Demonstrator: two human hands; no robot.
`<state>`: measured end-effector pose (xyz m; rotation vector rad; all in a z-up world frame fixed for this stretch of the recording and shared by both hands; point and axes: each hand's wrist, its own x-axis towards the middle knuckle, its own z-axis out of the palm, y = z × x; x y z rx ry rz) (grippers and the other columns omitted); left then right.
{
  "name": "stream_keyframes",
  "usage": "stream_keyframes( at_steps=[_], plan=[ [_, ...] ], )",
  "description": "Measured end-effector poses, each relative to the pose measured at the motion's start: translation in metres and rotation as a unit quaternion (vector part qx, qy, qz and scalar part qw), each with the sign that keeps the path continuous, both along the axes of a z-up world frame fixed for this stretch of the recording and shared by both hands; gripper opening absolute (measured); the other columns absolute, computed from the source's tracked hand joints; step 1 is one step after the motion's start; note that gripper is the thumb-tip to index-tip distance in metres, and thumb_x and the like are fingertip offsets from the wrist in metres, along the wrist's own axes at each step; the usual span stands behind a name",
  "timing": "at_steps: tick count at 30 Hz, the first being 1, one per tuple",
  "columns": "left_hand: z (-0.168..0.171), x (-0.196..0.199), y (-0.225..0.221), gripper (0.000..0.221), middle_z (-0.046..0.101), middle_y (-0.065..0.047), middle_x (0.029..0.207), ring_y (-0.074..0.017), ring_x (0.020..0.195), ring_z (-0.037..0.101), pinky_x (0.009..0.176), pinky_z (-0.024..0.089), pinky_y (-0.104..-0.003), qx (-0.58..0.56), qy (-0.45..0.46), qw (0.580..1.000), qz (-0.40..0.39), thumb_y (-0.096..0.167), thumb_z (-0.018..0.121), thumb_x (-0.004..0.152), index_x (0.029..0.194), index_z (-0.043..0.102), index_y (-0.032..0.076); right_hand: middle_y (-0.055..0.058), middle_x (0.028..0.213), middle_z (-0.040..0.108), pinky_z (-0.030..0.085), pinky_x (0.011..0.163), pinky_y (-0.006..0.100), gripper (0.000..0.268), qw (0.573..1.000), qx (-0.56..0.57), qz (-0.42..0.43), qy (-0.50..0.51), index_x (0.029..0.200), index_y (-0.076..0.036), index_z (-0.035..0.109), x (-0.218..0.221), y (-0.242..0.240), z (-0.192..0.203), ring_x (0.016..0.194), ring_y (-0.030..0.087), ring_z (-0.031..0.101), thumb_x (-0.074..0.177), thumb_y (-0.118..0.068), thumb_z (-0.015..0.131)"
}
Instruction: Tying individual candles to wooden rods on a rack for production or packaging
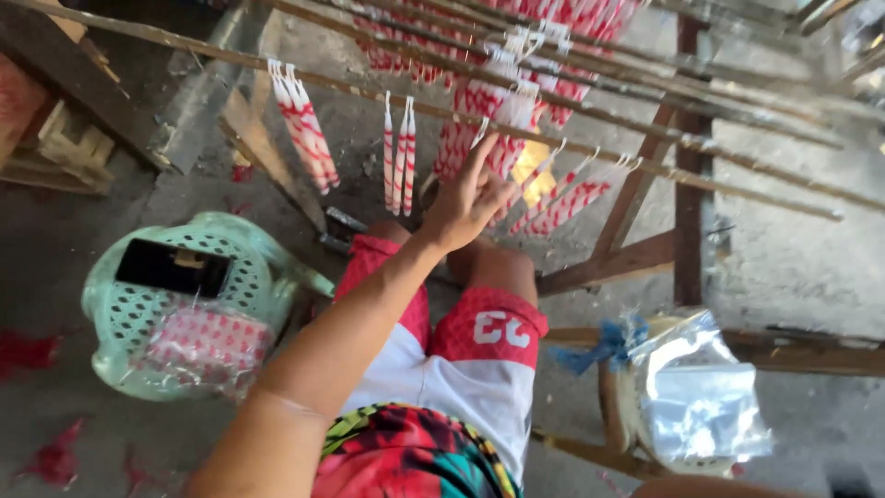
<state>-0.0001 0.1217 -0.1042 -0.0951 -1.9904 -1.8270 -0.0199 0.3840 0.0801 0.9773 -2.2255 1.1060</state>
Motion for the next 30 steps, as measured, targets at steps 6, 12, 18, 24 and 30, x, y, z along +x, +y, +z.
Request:
stream_keyframes(
  at_steps=[6,12,18,24,30],
  plan=[
    [0.015,0.014,-0.017,0.071,0.052,-0.002,0.070,-0.0131,0.055,0.059,0.053,0.053,-0.025,-0.074,-0.006,0.997,-0.035,0.026,0.049,0.087,0.137,0.000,0.016,0.016,0.109,0.054,0.044,0.089,0.036,0.025,0.998,0.003,0.031,0.049,0.108,0.003,0.051,-0.045,-0.030,-0.053,0.101,0.027,0.052,0.091,0.019,0.045],
    [0.021,0.018,-0.031,0.074,0.064,-0.016,0.079,-0.0325,0.076,0.063,0.070,0.047,-0.047,-0.184,-0.040,0.981,0.053,0.029,0.056,0.080,0.136,0.013,0.007,0.013,0.103,0.052,0.024,0.099,0.045,0.044,0.971,0.157,-0.110,0.142,0.109,-0.010,0.053,-0.086,-0.063,-0.150,0.106,0.031,0.046,0.079,-0.042,0.058],
    [-0.017,0.028,-0.050,0.061,0.058,-0.023,0.099,-0.0349,0.089,0.060,0.076,0.051,-0.041,-0.035,-0.012,0.984,0.175,0.024,0.054,0.086,0.135,0.021,0.006,0.008,0.108,0.051,0.015,0.102,0.043,0.048,0.970,0.121,-0.152,0.146,0.110,-0.011,0.053,-0.077,-0.063,-0.153,0.111,0.027,0.043,0.065,-0.016,0.068],
    [-0.041,0.070,-0.069,0.042,0.062,-0.015,0.089,-0.0231,0.077,0.063,0.063,0.053,-0.031,0.009,-0.057,0.983,0.174,0.020,0.052,0.085,0.123,0.044,0.006,0.006,0.111,0.052,0.011,0.102,0.043,0.048,0.981,0.056,-0.136,0.127,0.110,-0.011,0.051,-0.071,-0.062,-0.154,0.115,0.025,0.041,0.064,-0.014,0.065],
    [-0.007,0.059,-0.121,0.046,0.054,-0.022,0.109,-0.0333,0.098,0.055,0.076,0.048,-0.040,-0.168,-0.006,0.934,0.315,0.020,0.059,0.082,0.122,0.044,0.002,0.006,0.112,0.050,0.010,0.104,0.042,0.054,0.980,0.076,-0.135,0.122,0.114,-0.011,0.050,-0.064,-0.063,-0.151,0.116,0.025,0.040,0.062,-0.016,0.066]
  ],
)
